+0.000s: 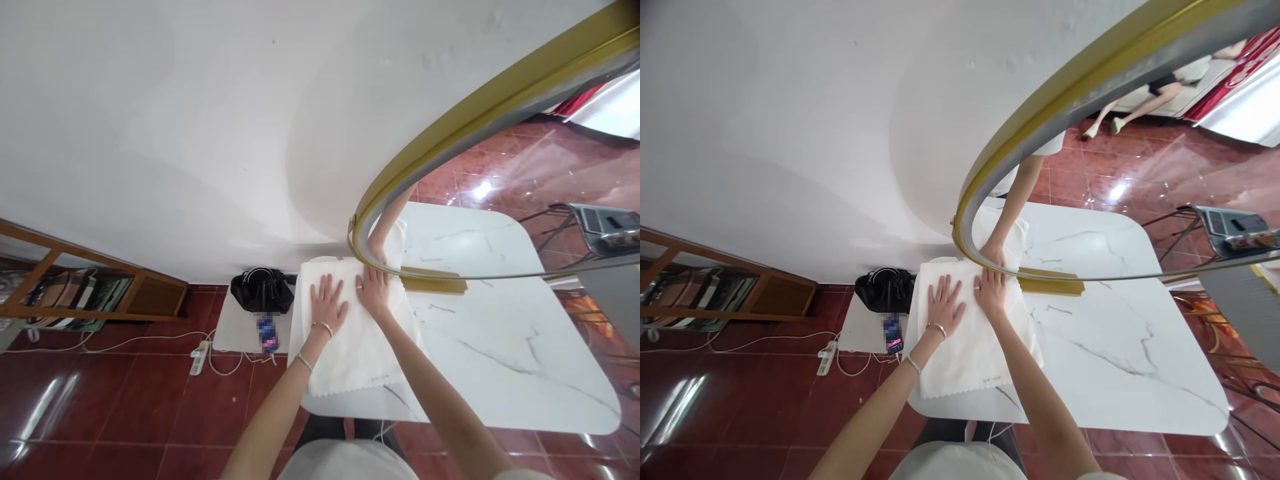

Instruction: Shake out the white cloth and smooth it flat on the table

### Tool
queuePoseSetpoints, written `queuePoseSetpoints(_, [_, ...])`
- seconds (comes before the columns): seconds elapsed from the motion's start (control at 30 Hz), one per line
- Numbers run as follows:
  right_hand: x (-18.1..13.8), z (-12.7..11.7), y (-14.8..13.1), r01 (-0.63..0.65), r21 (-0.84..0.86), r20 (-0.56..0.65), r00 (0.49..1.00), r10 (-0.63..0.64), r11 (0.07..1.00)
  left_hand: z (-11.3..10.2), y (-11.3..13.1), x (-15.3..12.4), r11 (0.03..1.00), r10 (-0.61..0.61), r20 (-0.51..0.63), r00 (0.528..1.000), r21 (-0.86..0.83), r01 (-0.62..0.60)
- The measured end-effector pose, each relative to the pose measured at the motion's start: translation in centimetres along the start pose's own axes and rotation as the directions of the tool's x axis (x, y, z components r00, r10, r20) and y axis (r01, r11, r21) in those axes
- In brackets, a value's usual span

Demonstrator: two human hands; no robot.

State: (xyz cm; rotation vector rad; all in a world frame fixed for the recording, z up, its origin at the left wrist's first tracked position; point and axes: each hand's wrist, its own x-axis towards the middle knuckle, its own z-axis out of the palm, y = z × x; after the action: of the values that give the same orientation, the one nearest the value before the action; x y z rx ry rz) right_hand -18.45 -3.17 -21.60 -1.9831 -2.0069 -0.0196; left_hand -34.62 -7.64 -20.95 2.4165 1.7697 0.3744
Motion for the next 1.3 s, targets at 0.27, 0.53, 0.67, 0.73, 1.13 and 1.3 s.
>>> queuePoseSetpoints(0.27, [-5.0, 0.2, -1.3, 0.076, 0.025, -0.106, 0.992, -0.073, 0.997, -0.7, -0.9, -2.8, 1.0, 0.016, 0.0, 1.0, 0.007, -0.016])
queuePoseSetpoints(0.53, [1.0, 1.4, -2.0, -0.005, 0.049, 0.029, 1.0, 0.003, 0.999, -0.3, -1.7, 3.0, 0.996, -0.094, -0.002, 0.996, 0.001, 0.094])
queuePoseSetpoints(0.67, [3.4, 2.3, -2.4, -0.051, 0.061, 0.055, 0.997, 0.048, 0.997, -0.5, -3.2, 5.4, 0.999, -0.052, 0.026, 0.998, 0.006, 0.052])
queuePoseSetpoints(0.73, [3.7, 2.3, -2.8, -0.042, 0.074, 0.064, 0.997, 0.038, 0.996, -1.0, -4.1, 5.1, 1.0, -0.021, 0.022, 1.0, 0.012, 0.02])
queuePoseSetpoints(1.13, [-11.4, -2.9, -7.2, 0.363, 0.246, 0.155, 0.901, -0.406, 0.899, -1.0, -6.6, -12.9, 0.984, 0.131, -0.147, 0.981, 0.138, -0.111])
queuePoseSetpoints(1.3, [-14.7, -4.2, -6.1, 0.368, 0.305, 0.217, 0.871, -0.44, 0.878, -0.8, -3.4, -15.4, 0.987, 0.1, -0.223, 0.97, 0.144, -0.069])
